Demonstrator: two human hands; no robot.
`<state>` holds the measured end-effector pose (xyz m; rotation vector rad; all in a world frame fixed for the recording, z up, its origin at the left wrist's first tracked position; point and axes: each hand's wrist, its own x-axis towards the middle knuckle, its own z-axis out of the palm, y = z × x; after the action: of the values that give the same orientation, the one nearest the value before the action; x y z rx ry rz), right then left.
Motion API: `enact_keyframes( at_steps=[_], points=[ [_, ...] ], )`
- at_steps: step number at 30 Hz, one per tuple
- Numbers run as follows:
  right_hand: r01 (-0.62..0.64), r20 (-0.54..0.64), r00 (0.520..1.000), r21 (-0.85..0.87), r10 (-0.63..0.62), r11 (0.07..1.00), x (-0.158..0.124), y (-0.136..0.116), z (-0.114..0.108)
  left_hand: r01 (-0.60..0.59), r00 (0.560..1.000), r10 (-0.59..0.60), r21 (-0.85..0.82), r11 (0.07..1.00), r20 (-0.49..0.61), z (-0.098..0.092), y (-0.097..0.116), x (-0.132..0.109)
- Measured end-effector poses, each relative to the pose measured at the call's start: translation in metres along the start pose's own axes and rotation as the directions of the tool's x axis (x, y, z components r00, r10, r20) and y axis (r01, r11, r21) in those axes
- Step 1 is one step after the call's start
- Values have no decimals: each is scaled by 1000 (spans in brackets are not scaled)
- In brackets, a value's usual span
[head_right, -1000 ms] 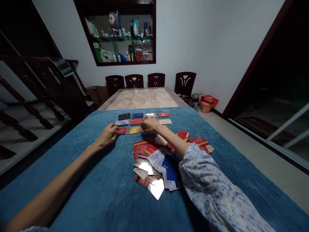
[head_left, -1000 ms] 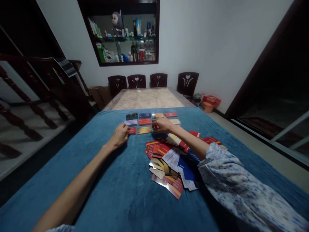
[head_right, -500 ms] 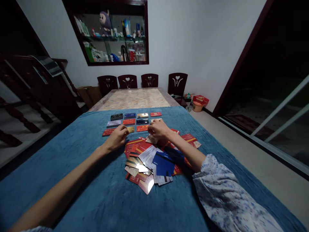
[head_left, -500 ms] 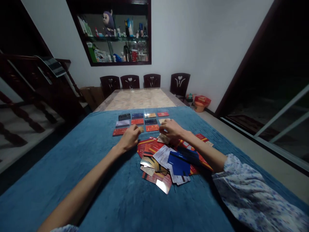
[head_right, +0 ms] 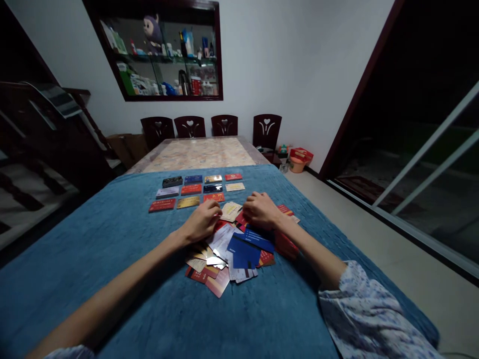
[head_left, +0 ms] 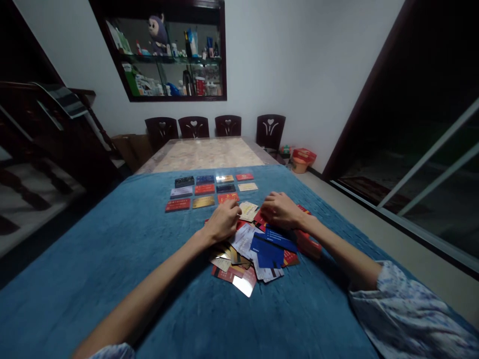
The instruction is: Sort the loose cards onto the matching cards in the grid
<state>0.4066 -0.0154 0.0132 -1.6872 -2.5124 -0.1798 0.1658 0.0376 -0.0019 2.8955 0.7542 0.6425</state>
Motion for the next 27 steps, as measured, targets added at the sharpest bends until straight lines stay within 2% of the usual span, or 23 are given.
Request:
enact_keyframes(
  at_steps=[7, 12, 22, 27],
  points=[
    [-8, -104, 995, 44, 13, 999, -24, 20, 18, -75, 994, 80, -60, 995, 81, 10, 31, 15],
    [11, -133, 991, 86, 1, 996, -40, 26, 22, -120, 969, 138, -102, 988, 203, 12, 44, 24],
    [72, -156, 987, 182, -43, 981, -52, 27, 25, -137, 944, 143, -41, 990, 297, 14, 46, 30],
    [86, -140, 988, 182, -61, 979, -53, 22, 23, -133, 948, 142, -49, 990, 286, 18, 46, 30]
  ],
)
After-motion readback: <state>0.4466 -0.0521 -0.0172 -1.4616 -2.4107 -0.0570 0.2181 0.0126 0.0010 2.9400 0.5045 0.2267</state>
